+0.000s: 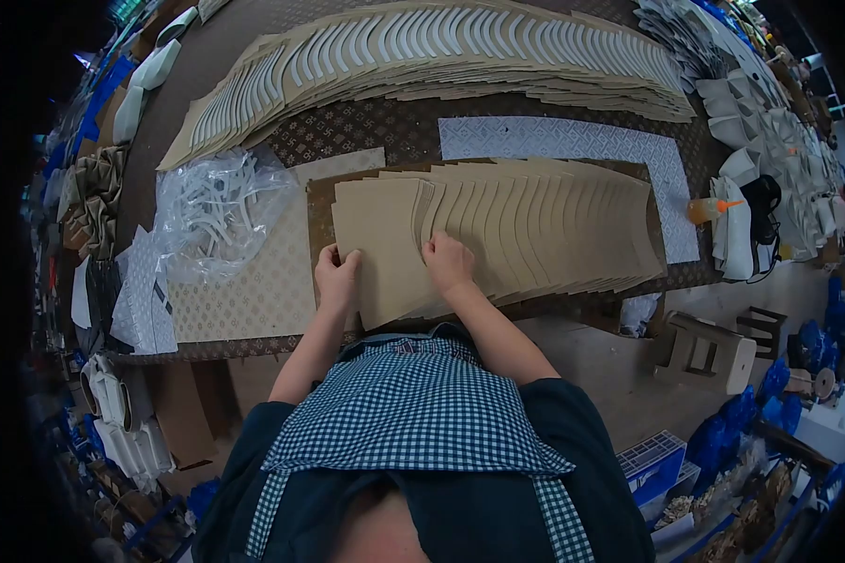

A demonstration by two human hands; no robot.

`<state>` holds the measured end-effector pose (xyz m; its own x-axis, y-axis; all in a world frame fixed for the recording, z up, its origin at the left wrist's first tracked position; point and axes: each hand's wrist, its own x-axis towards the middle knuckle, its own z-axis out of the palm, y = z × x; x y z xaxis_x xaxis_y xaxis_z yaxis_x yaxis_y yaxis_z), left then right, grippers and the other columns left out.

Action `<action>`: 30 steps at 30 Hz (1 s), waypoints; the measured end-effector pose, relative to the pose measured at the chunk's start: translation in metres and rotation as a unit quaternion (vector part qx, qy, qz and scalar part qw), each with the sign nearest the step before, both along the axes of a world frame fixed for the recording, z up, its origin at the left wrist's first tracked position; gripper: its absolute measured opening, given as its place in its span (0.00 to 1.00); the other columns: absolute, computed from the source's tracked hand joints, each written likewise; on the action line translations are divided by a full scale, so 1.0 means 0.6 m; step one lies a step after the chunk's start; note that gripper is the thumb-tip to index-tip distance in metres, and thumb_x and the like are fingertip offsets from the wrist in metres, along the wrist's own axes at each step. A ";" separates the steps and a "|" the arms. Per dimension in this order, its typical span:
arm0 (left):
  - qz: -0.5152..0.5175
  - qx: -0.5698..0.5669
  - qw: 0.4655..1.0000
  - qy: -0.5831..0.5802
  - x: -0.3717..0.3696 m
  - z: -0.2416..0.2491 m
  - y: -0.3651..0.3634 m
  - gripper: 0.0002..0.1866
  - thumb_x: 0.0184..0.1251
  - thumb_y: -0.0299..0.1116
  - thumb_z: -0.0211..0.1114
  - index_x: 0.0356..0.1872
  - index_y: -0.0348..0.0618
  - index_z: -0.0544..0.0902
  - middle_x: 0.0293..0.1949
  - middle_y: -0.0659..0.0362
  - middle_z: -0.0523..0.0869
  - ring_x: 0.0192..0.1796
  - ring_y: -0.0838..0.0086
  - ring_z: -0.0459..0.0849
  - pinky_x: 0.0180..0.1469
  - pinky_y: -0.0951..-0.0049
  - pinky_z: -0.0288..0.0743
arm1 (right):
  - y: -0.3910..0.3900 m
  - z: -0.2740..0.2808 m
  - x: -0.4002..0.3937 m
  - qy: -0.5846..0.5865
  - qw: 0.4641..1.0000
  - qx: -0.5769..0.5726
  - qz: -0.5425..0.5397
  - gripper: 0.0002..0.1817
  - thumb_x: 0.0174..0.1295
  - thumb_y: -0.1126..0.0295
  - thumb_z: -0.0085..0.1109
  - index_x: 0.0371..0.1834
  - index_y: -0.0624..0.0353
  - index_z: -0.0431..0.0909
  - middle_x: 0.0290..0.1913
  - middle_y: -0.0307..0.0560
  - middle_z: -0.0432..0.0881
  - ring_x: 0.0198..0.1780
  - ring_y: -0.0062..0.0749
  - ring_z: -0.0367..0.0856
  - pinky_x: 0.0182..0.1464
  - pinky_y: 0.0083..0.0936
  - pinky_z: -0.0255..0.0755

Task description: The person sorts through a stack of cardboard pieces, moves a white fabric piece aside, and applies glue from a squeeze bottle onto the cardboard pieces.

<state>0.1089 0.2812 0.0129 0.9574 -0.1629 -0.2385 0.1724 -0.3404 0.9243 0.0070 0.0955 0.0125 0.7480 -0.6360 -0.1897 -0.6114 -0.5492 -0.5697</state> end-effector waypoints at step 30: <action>-0.010 -0.050 0.991 0.127 0.029 0.010 0.030 0.12 0.56 0.30 0.67 0.39 0.36 0.79 0.34 0.60 0.83 0.34 0.78 0.80 0.38 0.76 0.75 | 0.004 -0.004 -0.005 -0.010 1.000 -0.012 -0.010 0.09 0.59 0.60 0.59 0.33 0.53 0.78 0.34 0.50 0.84 0.38 0.50 0.83 0.39 0.43 0.75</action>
